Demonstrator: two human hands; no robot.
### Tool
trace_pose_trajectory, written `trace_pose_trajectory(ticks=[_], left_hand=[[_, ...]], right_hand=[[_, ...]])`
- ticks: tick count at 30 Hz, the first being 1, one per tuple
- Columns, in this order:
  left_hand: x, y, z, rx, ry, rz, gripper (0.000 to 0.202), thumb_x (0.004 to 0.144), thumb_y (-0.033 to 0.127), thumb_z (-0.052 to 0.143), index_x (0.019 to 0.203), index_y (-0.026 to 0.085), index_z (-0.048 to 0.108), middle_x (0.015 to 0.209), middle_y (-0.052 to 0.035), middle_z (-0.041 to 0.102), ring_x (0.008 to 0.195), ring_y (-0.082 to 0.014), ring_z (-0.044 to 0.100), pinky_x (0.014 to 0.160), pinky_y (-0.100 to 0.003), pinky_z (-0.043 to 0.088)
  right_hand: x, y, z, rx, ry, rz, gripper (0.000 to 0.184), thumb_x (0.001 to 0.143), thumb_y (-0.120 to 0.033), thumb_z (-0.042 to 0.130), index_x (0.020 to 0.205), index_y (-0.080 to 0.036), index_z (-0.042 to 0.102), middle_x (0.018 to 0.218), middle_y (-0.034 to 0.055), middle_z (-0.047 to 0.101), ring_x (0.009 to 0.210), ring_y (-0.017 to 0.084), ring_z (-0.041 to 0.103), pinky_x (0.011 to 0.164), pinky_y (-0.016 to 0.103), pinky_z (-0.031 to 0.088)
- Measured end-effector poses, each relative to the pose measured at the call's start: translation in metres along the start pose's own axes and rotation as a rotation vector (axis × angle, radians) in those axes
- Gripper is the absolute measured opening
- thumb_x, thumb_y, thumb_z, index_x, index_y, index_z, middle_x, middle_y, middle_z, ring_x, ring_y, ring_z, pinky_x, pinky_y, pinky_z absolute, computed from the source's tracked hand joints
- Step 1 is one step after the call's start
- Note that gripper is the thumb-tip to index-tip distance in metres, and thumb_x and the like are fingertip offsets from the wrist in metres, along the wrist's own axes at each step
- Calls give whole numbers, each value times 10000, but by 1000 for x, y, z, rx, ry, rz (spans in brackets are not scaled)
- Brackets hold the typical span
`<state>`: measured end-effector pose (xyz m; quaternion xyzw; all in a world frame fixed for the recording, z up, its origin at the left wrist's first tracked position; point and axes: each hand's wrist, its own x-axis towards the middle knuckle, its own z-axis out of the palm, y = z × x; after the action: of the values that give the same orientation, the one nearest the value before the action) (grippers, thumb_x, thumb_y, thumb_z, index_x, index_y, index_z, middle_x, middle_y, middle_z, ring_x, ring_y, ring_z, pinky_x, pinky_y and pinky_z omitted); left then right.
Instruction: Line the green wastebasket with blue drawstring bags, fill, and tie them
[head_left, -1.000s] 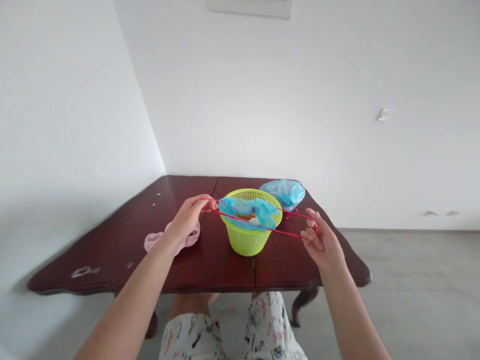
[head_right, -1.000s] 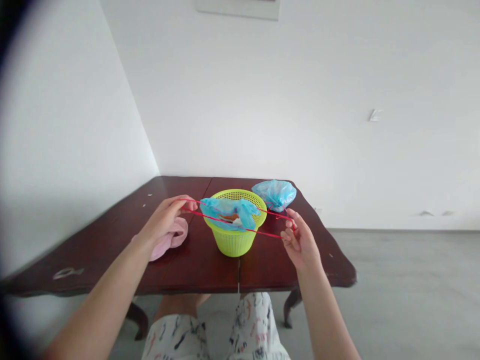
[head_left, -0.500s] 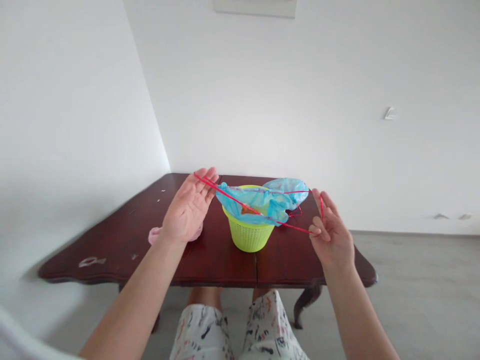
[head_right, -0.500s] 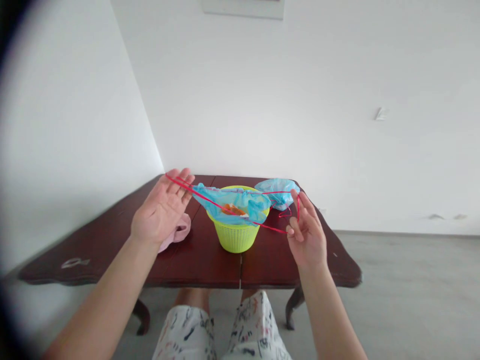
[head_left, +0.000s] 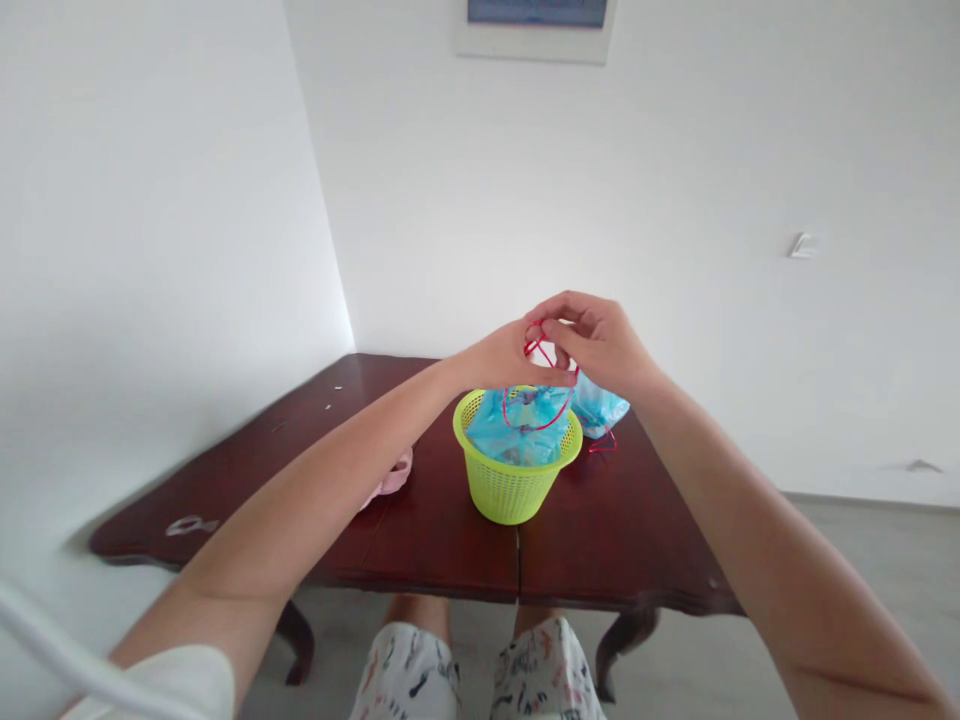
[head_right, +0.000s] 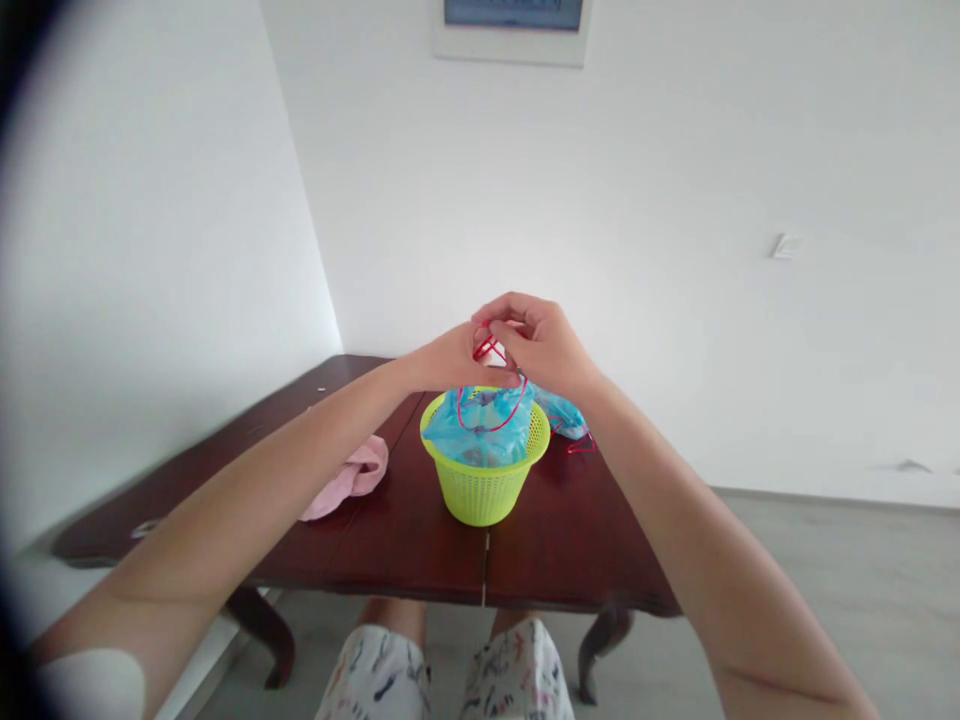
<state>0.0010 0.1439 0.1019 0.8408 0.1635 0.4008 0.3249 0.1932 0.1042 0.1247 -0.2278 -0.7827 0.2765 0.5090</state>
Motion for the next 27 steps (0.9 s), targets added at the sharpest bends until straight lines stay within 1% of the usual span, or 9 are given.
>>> trace_pose_trajectory(ticks=[4, 8, 13, 15, 17, 20, 22, 24, 27], left_hand=[[3, -13, 1, -151, -14, -99, 349, 1058, 442, 901, 909, 170, 741, 719, 3, 657, 614, -105, 553, 605, -253, 440], [-1, -25, -6, -395, 42, -217, 509, 1169, 551, 732, 844, 159, 724, 678, -23, 648, 482, -59, 366, 478, -231, 247], [-6, -41, -16, -572, 257, -286, 578, 1125, 705, 719, 935, 161, 763, 780, -49, 700, 497, -69, 393, 440, -217, 204], [-10, -47, -17, -550, 302, -276, 597, 1110, 737, 713, 975, 160, 786, 814, -56, 719, 509, -76, 418, 443, -208, 224], [-14, -52, -18, -523, 304, -253, 585, 1108, 732, 707, 1058, 160, 816, 894, -75, 768, 520, -77, 430, 455, -203, 264], [-19, -55, -23, -544, 290, -226, 531, 1113, 661, 687, 1183, 157, 838, 1084, -122, 848, 497, -56, 367, 469, -213, 299], [-20, -56, -30, -592, 288, -225, 439, 1073, 533, 700, 1235, 151, 842, 1232, -161, 870, 476, -30, 293, 465, -218, 262], [-22, -56, -37, -637, 262, -235, 406, 927, 330, 752, 1281, 156, 844, 1387, -191, 860, 474, -9, 256, 465, -224, 221], [-29, -54, -43, -641, 131, -258, 672, 704, 129, 758, 1368, 192, 843, 1587, -220, 792, 510, -3, 289, 484, -236, 239]], right_hand=[[22, -2, 3, -164, -67, -69, 147, 1052, -267, 720, 1100, -192, 838, 892, 37, 814, 731, 165, 703, 711, 329, 596], [28, 15, 1, -278, -2, -204, 286, 1120, -384, 710, 1318, -217, 831, 1115, 74, 831, 998, 226, 765, 932, 409, 641], [7, 60, 10, -110, 2, -69, 775, 1090, -746, 749, 1690, -312, 520, 1573, 167, 717, 1391, 333, 735, 1193, 572, 626], [-8, 76, 25, -68, -43, 10, 1011, 986, -761, 877, 1755, -327, 383, 1662, 199, 669, 1466, 371, 715, 1260, 640, 591], [-19, 85, 42, -8, -69, 77, 1135, 934, -687, 955, 1770, -307, 288, 1563, 197, 743, 1355, 356, 778, 1204, 624, 629], [-23, 92, 60, 93, 13, 199, 873, 994, -653, 885, 1619, -271, 411, 1109, 68, 859, 926, 262, 810, 854, 446, 676], [-19, 97, 64, 93, 52, 254, 577, 1031, -669, 815, 1358, -250, 591, 825, -19, 764, 679, 188, 667, 634, 326, 530], [-14, 103, 64, 36, 40, 254, 434, 1059, -658, 765, 1084, -238, 657, 670, -63, 609, 579, 139, 495, 558, 288, 372], [-13, 115, 62, -144, -6, 209, 399, 1137, -572, 650, 926, -233, 656, 706, -27, 619, 627, 146, 488, 592, 300, 354]])
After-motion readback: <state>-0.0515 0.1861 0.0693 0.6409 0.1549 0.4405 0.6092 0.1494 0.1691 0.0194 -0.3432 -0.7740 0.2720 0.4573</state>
